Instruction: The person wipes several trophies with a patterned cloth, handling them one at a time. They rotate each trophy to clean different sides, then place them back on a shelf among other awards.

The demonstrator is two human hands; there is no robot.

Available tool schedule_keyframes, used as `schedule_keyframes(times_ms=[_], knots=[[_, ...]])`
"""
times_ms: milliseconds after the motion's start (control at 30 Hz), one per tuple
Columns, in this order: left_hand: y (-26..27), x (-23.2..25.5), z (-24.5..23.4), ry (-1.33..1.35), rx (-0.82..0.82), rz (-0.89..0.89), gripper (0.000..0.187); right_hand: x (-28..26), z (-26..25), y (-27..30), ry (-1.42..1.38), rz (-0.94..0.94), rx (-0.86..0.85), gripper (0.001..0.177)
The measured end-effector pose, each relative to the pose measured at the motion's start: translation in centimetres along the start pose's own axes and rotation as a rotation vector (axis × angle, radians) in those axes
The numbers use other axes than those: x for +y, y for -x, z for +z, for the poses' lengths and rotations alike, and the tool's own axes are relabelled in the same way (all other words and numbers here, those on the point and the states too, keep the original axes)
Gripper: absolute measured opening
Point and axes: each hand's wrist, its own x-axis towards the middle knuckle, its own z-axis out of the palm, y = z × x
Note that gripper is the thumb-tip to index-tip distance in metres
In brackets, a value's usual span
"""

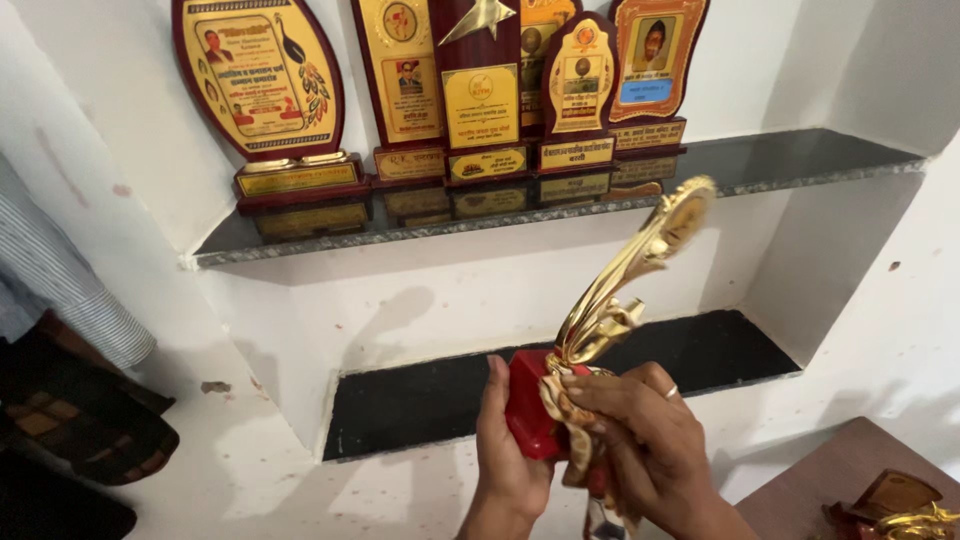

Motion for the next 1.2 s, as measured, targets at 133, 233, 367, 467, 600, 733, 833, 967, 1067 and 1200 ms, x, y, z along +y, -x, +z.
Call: schedule_keyframes(times_ms=[133, 233, 367, 467, 600, 733, 833, 967, 1067, 1200], knots=[[0.5, 1.8, 0.4, 0.180, -0.072, -0.339, 0.082, 0.5, -1.4, 0.3, -0.119, -0.076, -0.029, 0.022], [0.6, 2.1, 0.4, 0.368, -0.248, -0.552, 0.084, 1.1, -2.4, 0.5, -0.151, -0.107, -0.080, 0.019], [1.3, 1.3, 0.8, 0.693, -0.383, -0.668, 0.087, 2.5, -3.3, 0.6, -0.275, -0.122, -0.109, 0.020], [2.1, 0.9, 1.4, 0.757, -0.366, -0.720, 0.088, 4.1, -3.7, 1.2, -0.619, 0.033, -0.122, 0.020], [2.5, 0.5, 2.1, 0.843, -0.514, -0.746, 0.089, 8.3, -4.3, 3.1, -0.868, 0.186, -0.119, 0.018], [3.3, -0.4, 3.5, 1.008, -0.597, -0.809, 0.086, 14.7, -5.0, 5.4, -0.914, 0.413, -0.163, 0.014], [3.4, -1.0, 3.7, 1.024, -0.517, -0.865, 0.081, 19.7, -5.6, 6.9, -0.693, 0.561, -0.244, 0.024], [3.1, -3.6, 3.3, 0.838, -0.295, -0.788, 0.076, 25.7, -4.1, 7.8, -0.769, 0.439, -0.392, 0.082], [2.3, -3.8, 2.5, 0.779, -0.334, -0.791, 0.078, 25.1, -2.8, 7.4, -0.530, 0.521, -0.353, 0.050], [2.1, -2.7, 1.6, 0.741, -0.408, -0.769, 0.081, 20.3, -4.0, 6.0, -0.128, 0.757, -0.478, 0.037]])
